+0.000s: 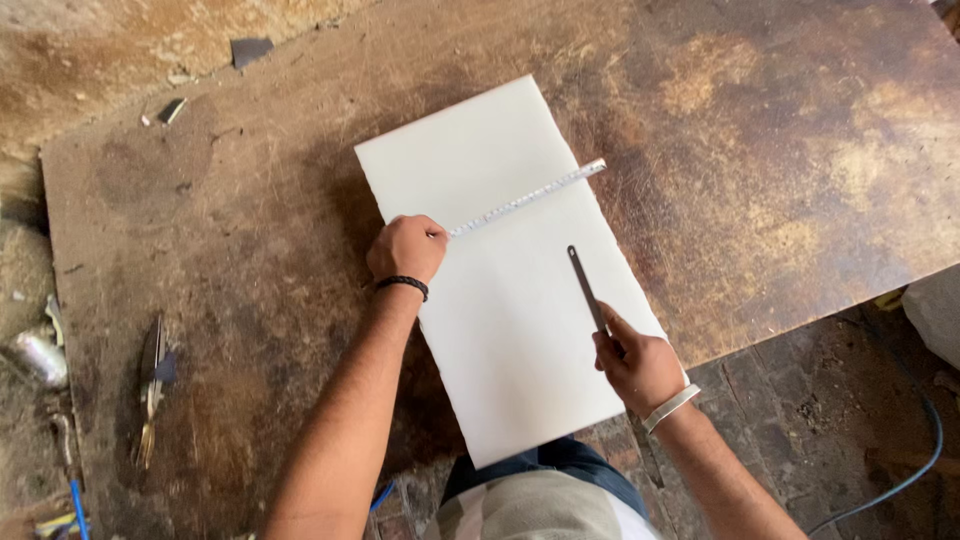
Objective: The person measures and marks a white foam sheet using a metal ruler and a utility knife, then cuts along the marked lines. They repeat the process on a second foam piece, using a wooden straightedge to guide the cuts and ensure straight edges.
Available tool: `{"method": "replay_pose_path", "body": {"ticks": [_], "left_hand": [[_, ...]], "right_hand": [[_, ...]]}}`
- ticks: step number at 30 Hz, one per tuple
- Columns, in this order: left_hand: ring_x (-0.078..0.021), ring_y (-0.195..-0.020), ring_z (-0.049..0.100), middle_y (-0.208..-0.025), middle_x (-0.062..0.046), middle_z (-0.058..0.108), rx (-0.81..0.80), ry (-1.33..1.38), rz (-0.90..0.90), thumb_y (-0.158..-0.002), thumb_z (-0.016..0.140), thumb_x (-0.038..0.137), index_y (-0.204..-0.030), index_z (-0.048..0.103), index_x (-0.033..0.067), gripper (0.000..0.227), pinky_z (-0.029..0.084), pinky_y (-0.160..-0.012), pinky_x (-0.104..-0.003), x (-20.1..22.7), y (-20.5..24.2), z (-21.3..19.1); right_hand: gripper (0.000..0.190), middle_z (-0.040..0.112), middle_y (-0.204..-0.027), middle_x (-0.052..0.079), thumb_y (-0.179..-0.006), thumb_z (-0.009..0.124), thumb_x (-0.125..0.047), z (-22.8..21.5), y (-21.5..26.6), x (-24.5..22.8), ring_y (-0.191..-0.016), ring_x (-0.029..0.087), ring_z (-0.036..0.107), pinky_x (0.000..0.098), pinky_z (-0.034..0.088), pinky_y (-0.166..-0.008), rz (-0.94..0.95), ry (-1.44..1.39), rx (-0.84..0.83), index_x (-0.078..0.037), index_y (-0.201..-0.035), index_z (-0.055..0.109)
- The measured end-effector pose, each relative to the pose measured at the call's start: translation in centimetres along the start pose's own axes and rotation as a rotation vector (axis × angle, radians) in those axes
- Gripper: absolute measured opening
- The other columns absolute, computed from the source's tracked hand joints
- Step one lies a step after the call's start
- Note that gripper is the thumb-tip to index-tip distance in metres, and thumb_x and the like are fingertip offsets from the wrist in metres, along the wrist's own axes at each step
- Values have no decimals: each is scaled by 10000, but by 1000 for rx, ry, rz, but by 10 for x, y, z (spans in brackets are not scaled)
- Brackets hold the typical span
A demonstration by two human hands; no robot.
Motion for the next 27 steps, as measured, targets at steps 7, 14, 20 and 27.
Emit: {"method": "replay_pose_path", "body": {"ticks": [7, 14, 20, 27], "left_hand": [[-292, -899, 740, -995, -36, 779, 41, -23, -3, -881, 735, 273, -908, 819, 248, 92, 602, -788, -424, -3, -128, -24], [-269, -914, 750, -1000, -20, 783, -30, -39, -15, -862, 754, 283, -900, 815, 247, 80, 603, -789, -412, -32, -178, -4], [-298, -922, 701, -981, -60, 731, 273, -17, 190, -813, 802, 259, -821, 796, 207, 53, 585, -762, -428, -54, -183, 24], [-272, -985, 660, -995, -26, 686, 348, 14, 205, -842, 802, 264, -873, 765, 206, 76, 569, -779, -418, -62, -174, 46]], "right_hand": [[508, 763, -662, 20, -947, 609, -284, 28, -52, -28, -594, 185, 754, 365, 615, -613, 63, 57, -110, -281, -1450, 537], [511, 758, -648, -10, -959, 587, -275, 42, -100, -40, -570, 159, 758, 338, 630, -590, 72, 81, -164, -286, -1463, 509], [464, 766, -698, -7, -967, 583, -290, 50, -163, -75, -596, 182, 758, 357, 623, -615, -50, 201, -93, -285, -1429, 544], [474, 739, -703, 80, -994, 549, -290, 57, -228, -106, -639, 286, 727, 442, 605, -651, -79, 431, -52, -331, -1466, 527]]}}
Point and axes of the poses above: each hand's wrist, its own y-axis away from the middle knuckle, its own z-axis out of the palm, x = y × z, the point moved 1 cm from there along -y, towards the middle knuckle
